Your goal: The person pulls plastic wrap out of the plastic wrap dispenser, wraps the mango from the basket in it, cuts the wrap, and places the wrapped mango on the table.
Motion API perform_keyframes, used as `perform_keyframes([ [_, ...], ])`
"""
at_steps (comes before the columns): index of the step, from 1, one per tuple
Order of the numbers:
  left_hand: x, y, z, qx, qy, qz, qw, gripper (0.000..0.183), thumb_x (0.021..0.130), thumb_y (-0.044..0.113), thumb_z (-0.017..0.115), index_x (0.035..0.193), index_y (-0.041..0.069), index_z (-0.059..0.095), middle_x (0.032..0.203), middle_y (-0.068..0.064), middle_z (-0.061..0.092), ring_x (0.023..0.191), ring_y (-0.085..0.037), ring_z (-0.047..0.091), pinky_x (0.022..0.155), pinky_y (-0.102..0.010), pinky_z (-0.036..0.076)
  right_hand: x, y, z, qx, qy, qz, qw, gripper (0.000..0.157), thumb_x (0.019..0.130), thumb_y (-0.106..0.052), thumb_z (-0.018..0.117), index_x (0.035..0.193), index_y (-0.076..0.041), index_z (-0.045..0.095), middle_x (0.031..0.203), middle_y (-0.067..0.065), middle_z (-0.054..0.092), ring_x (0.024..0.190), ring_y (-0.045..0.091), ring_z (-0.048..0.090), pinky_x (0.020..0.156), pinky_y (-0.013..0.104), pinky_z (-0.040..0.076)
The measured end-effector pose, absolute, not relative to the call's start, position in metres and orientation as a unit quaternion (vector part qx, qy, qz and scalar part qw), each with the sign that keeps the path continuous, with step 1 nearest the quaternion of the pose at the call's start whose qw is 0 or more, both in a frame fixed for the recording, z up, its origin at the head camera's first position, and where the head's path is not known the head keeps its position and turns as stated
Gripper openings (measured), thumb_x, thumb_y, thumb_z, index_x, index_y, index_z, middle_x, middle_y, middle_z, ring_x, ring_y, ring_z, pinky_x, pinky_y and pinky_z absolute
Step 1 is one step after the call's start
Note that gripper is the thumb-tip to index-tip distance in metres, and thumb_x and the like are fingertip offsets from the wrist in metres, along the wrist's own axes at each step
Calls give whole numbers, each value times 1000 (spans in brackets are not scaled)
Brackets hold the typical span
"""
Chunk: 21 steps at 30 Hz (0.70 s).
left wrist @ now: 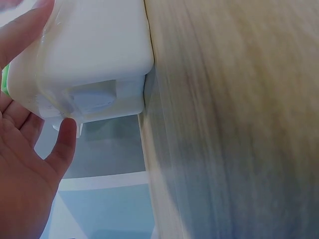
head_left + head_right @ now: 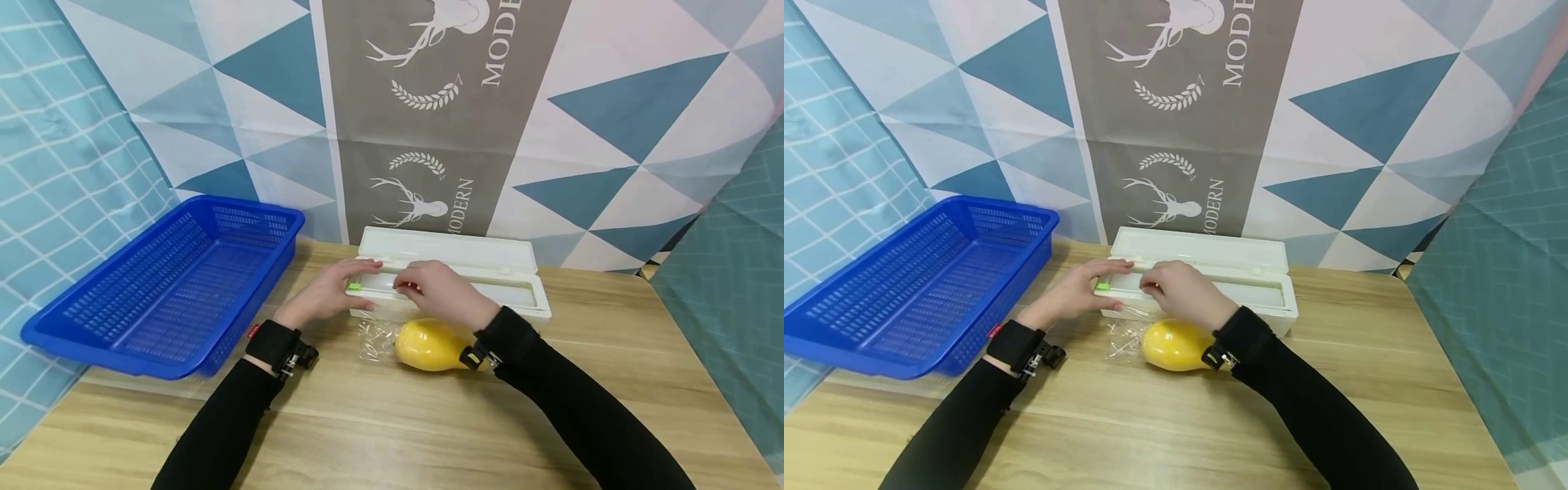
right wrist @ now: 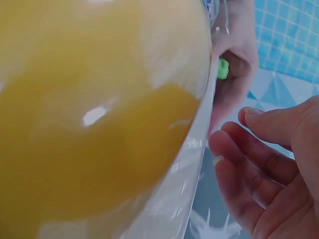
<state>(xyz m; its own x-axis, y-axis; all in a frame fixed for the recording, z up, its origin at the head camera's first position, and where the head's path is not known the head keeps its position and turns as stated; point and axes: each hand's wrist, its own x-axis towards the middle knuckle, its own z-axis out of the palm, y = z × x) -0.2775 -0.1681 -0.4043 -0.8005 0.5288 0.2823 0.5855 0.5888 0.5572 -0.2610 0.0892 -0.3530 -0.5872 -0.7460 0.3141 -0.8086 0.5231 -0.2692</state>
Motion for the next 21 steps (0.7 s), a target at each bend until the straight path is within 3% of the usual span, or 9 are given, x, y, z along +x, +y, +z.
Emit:
perform_keyframes([
  [4, -277, -168, -404, -293, -893, -339, 33, 80, 78, 35, 86, 147, 19, 50, 149, -2, 49, 137, -24, 43, 111, -46, 35, -268, 63, -350, 466, -862, 184, 78, 9, 96, -9, 66, 99, -9, 75, 89, 0, 67, 76, 13, 57, 74, 28, 48],
  [10, -277, -168, -405, -268, -895, -357, 19, 92, 77, 37, 87, 154, 20, 38, 147, -3, 50, 132, -25, 48, 107, -48, 39, -275, 35, -351, 493, -850, 172, 73, 12, 95, -5, 64, 103, -8, 73, 98, 1, 70, 83, 14, 61, 80, 28, 49],
  [15, -277, -167, -405, -266, -890, -368, 23, 90, 75, 32, 89, 151, 20, 43, 139, -2, 57, 119, -21, 57, 100, -42, 45, -275, 18, -347, 499, -851, 149, 67, 11, 93, -6, 67, 100, -9, 75, 99, 1, 70, 86, 15, 62, 81, 29, 49],
  [21, -277, -168, -406, -252, -893, -372, 29, 88, 70, 26, 93, 146, 15, 49, 126, -4, 63, 104, -19, 61, 91, -38, 49, -275, 5, -349, 491, -858, 135, 66, 11, 91, -7, 71, 84, -14, 75, 86, -4, 70, 79, 11, 60, 76, 27, 48],
])
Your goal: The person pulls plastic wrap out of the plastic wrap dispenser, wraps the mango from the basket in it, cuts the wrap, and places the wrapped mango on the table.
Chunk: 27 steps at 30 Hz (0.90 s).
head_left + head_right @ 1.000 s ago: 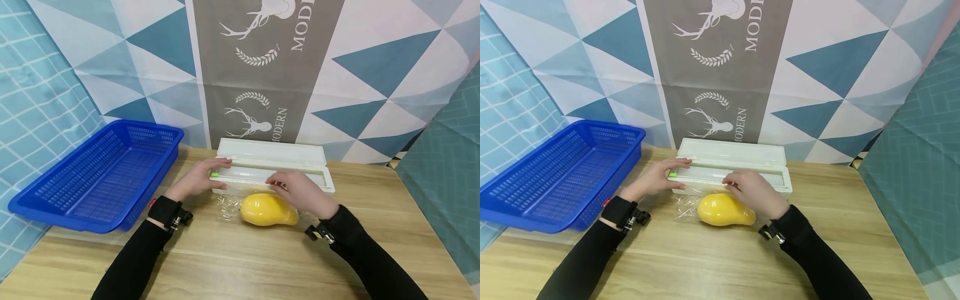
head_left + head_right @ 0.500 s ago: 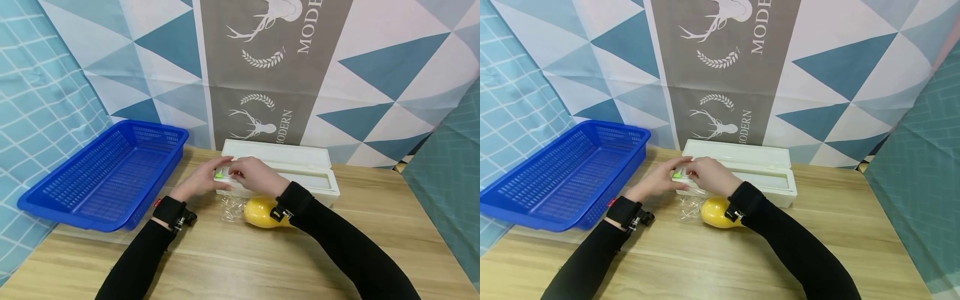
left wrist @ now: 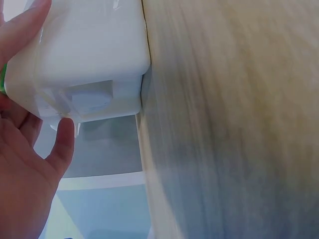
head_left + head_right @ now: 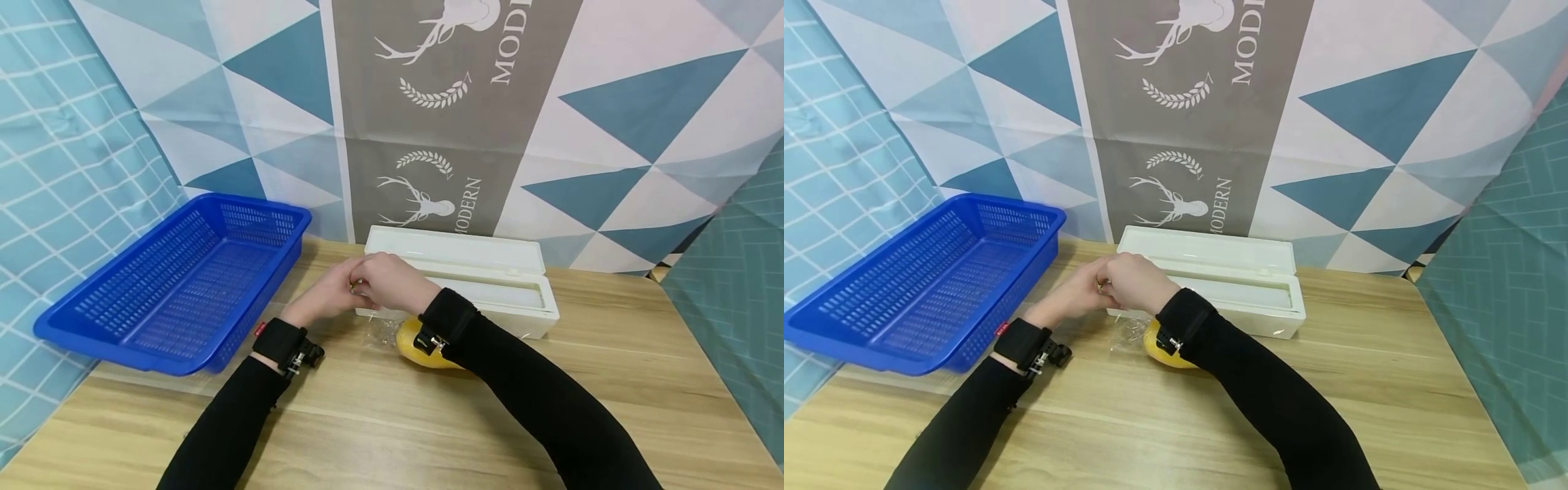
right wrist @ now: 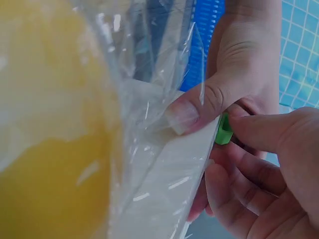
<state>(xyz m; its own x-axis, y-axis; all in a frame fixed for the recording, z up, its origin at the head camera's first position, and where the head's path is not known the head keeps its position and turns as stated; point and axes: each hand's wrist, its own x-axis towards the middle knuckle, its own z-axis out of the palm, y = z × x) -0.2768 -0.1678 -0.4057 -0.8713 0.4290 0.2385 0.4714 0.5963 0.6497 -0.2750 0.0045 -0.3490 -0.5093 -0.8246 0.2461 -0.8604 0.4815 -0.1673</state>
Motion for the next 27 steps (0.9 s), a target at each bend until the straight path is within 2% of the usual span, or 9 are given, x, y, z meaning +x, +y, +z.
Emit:
perform_keyframes([
  [4, -277, -169, -406, -257, -892, -370, 35, 85, 69, 24, 93, 143, 14, 52, 123, -5, 64, 102, -20, 61, 90, -39, 49, -275, 2, -353, 478, -863, 147, 72, 12, 90, -6, 71, 83, -14, 75, 86, -4, 70, 79, 12, 61, 75, 27, 49],
  [10, -278, -171, -407, -268, -892, -362, 42, 73, 74, 18, 89, 138, 10, 55, 124, -8, 63, 105, -22, 60, 91, -40, 49, -275, 3, -365, 452, -868, 183, 95, 9, 94, -10, 68, 92, -11, 77, 99, 0, 71, 90, 15, 63, 81, 29, 49],
  [14, -277, -172, -406, -271, -892, -359, 46, 69, 76, 16, 87, 137, 8, 56, 127, -11, 62, 109, -24, 59, 93, -42, 48, -273, 3, -374, 443, -864, 207, 117, 9, 95, -13, 68, 93, -10, 77, 98, 2, 70, 94, 18, 63, 85, 30, 49],
  [17, -277, -172, -407, -275, -892, -355, 49, 68, 75, 16, 87, 137, 9, 58, 129, -10, 62, 111, -25, 59, 94, -42, 48, -270, 4, -381, 435, -861, 225, 135, 10, 95, -9, 67, 95, -9, 76, 96, 3, 70, 93, 18, 62, 87, 30, 48],
  [23, -280, -171, -409, -300, -886, -349, 64, 63, 74, 10, 85, 133, 10, 62, 134, -9, 61, 120, -25, 57, 99, -40, 46, -266, 2, -391, 425, -851, 231, 203, 11, 91, -2, 65, 89, -7, 74, 96, 5, 69, 96, 23, 63, 95, 33, 47],
  [27, -281, -172, -410, -315, -880, -347, 72, 60, 74, 10, 85, 131, 11, 65, 136, -7, 60, 128, -26, 52, 104, -40, 43, -264, 0, -392, 415, -852, 236, 215, 9, 91, -3, 67, 88, -7, 74, 101, 8, 70, 101, 26, 64, 96, 35, 47],
])
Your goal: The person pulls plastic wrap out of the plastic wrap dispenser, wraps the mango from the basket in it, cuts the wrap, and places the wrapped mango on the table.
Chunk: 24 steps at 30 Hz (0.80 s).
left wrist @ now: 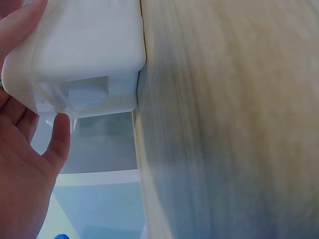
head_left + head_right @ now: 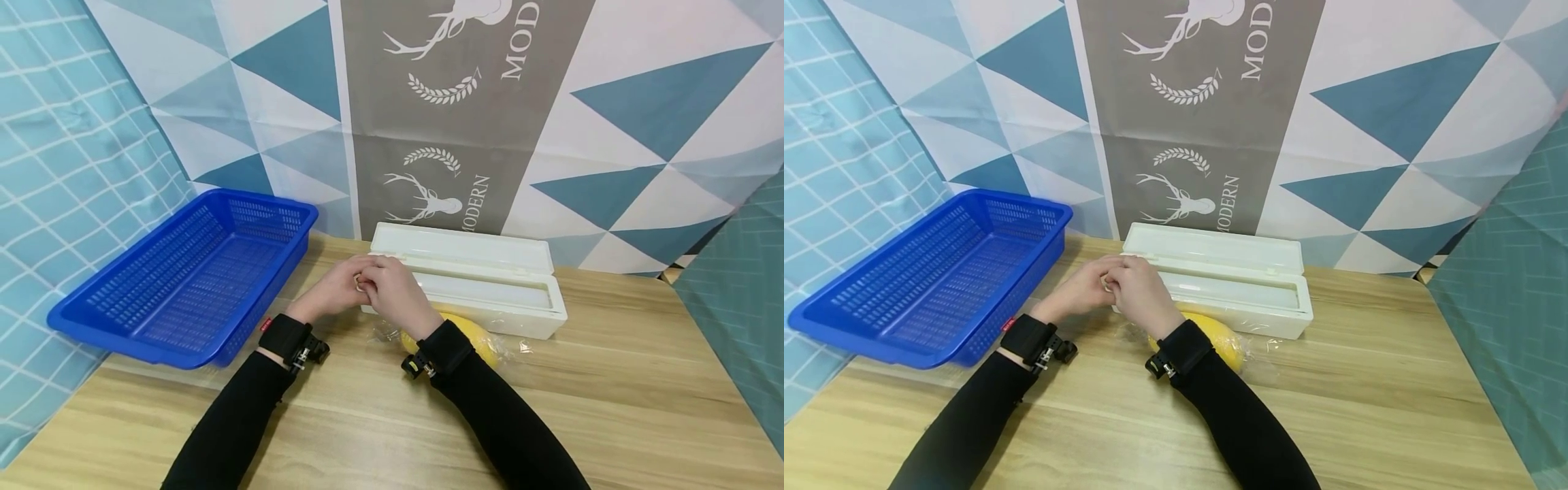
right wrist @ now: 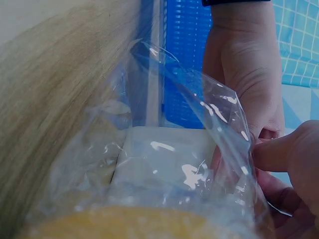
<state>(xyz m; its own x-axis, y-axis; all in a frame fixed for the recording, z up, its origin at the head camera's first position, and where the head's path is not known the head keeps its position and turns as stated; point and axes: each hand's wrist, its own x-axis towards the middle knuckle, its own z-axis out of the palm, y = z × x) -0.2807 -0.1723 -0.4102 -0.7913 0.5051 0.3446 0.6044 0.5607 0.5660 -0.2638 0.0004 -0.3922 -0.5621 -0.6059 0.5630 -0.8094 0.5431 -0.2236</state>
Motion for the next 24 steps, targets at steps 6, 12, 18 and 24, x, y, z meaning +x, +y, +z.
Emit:
perform_keyframes([
  [6, -280, -172, -408, -314, -873, -368, 57, 59, 77, 13, 86, 132, 12, 66, 139, -6, 58, 132, -26, 48, 107, -41, 40, -262, 5, -390, 409, -853, 257, 200, 11, 91, -1, 66, 92, -8, 75, 103, 7, 70, 102, 25, 64, 96, 35, 47],
  [12, -280, -173, -409, -310, -873, -372, 49, 59, 79, 19, 86, 134, 14, 65, 141, -4, 57, 134, -26, 46, 107, -42, 40, -264, 8, -391, 414, -850, 261, 197, 12, 91, 0, 67, 94, -9, 76, 111, 6, 69, 107, 24, 63, 99, 34, 45],
  [18, -280, -173, -408, -302, -875, -377, 37, 54, 79, 18, 85, 129, 12, 68, 143, -4, 56, 135, -24, 46, 107, -41, 40, -263, 11, -391, 410, -851, 262, 197, 12, 91, -2, 68, 94, -8, 78, 111, 5, 70, 105, 23, 64, 98, 32, 46],
  [24, -280, -173, -408, -302, -876, -375, 38, 48, 78, 16, 85, 124, 10, 71, 142, -6, 56, 135, -25, 46, 107, -42, 40, -261, 12, -388, 411, -853, 256, 197, 13, 92, -1, 67, 94, -7, 78, 107, 6, 72, 107, 25, 64, 98, 33, 46],
])
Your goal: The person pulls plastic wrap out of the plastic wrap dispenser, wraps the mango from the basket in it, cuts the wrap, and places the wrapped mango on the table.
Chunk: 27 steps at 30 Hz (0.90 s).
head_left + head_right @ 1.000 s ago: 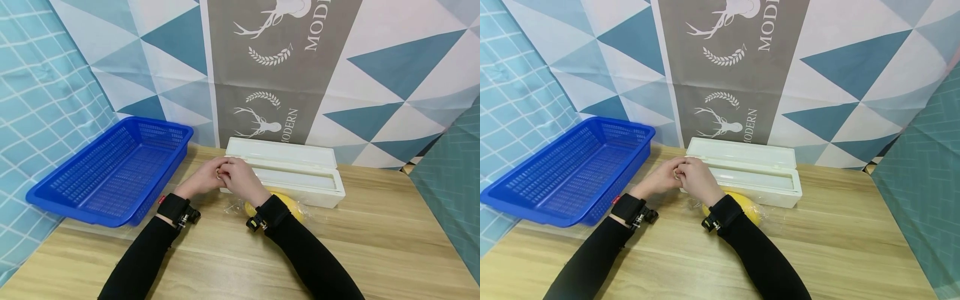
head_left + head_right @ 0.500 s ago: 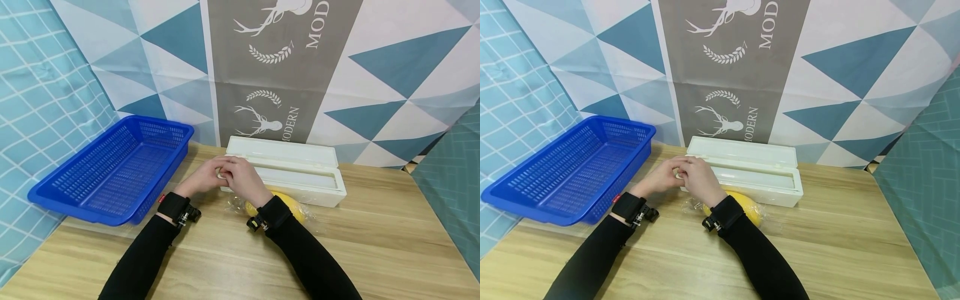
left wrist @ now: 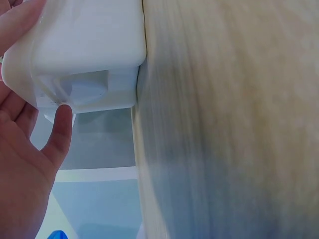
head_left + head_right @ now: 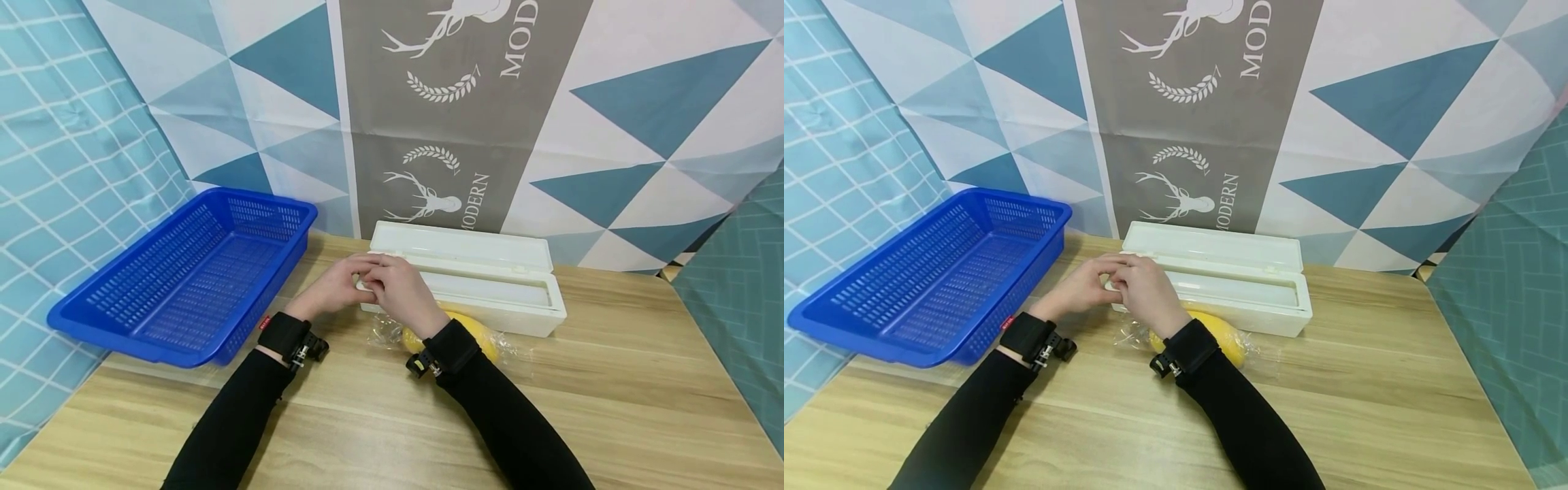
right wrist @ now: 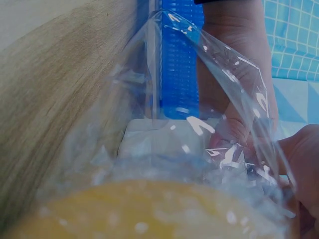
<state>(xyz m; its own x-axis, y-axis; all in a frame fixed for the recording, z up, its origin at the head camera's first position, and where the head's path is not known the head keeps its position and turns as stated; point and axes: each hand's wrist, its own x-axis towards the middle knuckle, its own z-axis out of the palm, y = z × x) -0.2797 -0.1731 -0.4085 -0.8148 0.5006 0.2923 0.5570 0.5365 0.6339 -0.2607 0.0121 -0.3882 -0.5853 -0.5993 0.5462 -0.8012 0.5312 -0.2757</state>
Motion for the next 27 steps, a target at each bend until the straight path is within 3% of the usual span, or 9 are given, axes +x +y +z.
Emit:
perform_keyframes([
  [8, -277, -174, -409, -299, -877, -373, 34, 46, 81, 20, 85, 124, 10, 71, 145, -6, 54, 137, -26, 43, 108, -43, 39, -261, 12, -388, 405, -860, 248, 188, 12, 93, -3, 67, 95, -9, 78, 100, 3, 72, 105, 23, 65, 98, 33, 46],
  [27, -278, -174, -407, -304, -881, -361, 29, 59, 81, 21, 85, 134, 9, 64, 147, -6, 52, 139, -25, 41, 110, -43, 37, -261, 16, -386, 388, -873, 246, 163, 11, 93, -6, 70, 98, -9, 78, 103, 4, 72, 109, 23, 64, 100, 33, 45],
])
